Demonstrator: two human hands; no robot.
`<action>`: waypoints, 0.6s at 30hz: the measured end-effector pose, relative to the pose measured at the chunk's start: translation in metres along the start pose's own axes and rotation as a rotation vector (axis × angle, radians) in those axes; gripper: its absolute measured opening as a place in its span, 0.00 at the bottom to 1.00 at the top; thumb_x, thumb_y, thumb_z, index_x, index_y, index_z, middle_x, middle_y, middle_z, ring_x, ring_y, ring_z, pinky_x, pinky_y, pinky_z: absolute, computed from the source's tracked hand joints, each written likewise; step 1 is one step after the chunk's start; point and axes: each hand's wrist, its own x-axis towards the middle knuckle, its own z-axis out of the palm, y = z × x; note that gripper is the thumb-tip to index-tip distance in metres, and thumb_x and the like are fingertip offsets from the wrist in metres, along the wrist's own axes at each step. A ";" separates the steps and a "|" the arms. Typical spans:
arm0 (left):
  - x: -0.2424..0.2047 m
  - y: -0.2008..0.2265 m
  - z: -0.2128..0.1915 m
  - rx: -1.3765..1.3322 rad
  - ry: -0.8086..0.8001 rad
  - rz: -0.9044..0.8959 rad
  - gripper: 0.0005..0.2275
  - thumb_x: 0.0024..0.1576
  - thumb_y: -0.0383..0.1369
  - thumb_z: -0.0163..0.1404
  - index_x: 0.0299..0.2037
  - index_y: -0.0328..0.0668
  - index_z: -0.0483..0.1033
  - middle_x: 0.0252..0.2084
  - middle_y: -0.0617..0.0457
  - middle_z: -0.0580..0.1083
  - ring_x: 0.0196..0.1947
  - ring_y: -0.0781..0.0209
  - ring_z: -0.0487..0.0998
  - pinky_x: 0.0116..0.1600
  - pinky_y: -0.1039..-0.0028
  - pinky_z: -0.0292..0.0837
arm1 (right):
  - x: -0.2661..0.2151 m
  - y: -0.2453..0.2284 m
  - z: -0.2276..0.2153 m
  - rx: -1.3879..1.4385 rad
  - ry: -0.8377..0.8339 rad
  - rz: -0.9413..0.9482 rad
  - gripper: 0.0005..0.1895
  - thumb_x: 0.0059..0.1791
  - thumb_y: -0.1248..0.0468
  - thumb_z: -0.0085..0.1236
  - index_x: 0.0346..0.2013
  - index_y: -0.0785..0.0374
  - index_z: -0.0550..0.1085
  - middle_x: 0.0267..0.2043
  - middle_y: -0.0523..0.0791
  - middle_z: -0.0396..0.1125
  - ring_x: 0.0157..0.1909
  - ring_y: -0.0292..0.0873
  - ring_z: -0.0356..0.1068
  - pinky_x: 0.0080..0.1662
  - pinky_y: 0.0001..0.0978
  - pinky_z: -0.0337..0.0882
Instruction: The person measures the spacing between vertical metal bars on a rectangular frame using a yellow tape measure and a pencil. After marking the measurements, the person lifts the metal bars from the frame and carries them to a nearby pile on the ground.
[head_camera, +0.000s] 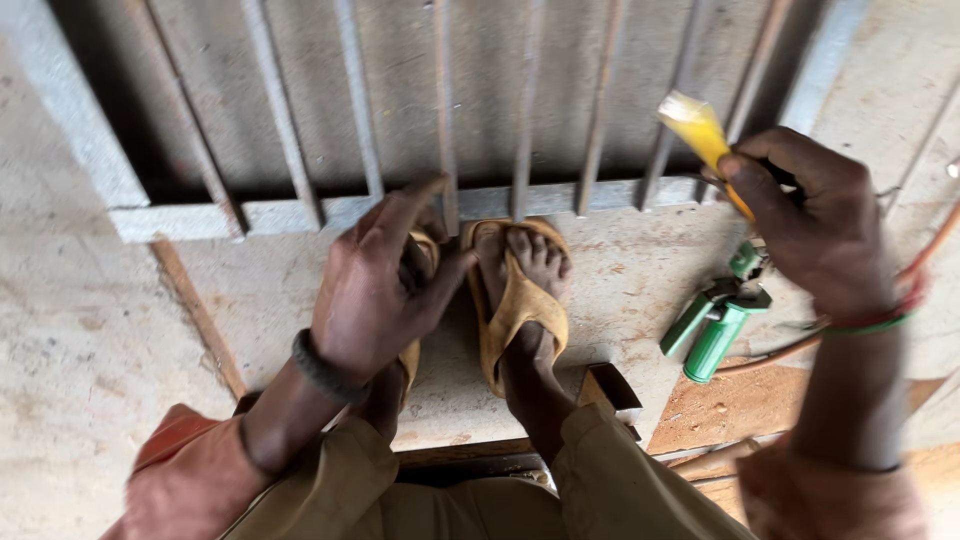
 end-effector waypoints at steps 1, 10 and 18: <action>0.006 0.012 -0.002 -0.059 -0.056 0.032 0.28 0.58 0.32 0.62 0.68 0.38 0.66 0.51 0.44 0.79 0.41 0.57 0.84 0.44 0.68 0.85 | -0.007 -0.007 0.011 0.141 0.079 -0.019 0.09 0.62 0.63 0.51 0.47 0.67 0.75 0.37 0.44 0.72 0.39 0.35 0.71 0.41 0.28 0.71; 0.015 0.077 0.005 -0.314 -0.281 0.099 0.32 0.58 0.29 0.58 0.72 0.34 0.59 0.58 0.37 0.69 0.55 0.46 0.76 0.58 0.62 0.77 | -0.063 -0.067 0.093 0.590 0.193 0.013 0.10 0.58 0.65 0.50 0.49 0.68 0.75 0.45 0.45 0.74 0.43 0.34 0.74 0.42 0.27 0.78; 0.011 0.037 -0.056 0.541 -0.170 0.063 0.10 0.56 0.34 0.59 0.46 0.43 0.82 0.40 0.50 0.78 0.38 0.53 0.80 0.49 0.52 0.70 | -0.031 -0.035 0.144 1.235 0.175 0.261 0.09 0.57 0.68 0.55 0.43 0.75 0.76 0.35 0.47 0.74 0.33 0.37 0.73 0.37 0.28 0.74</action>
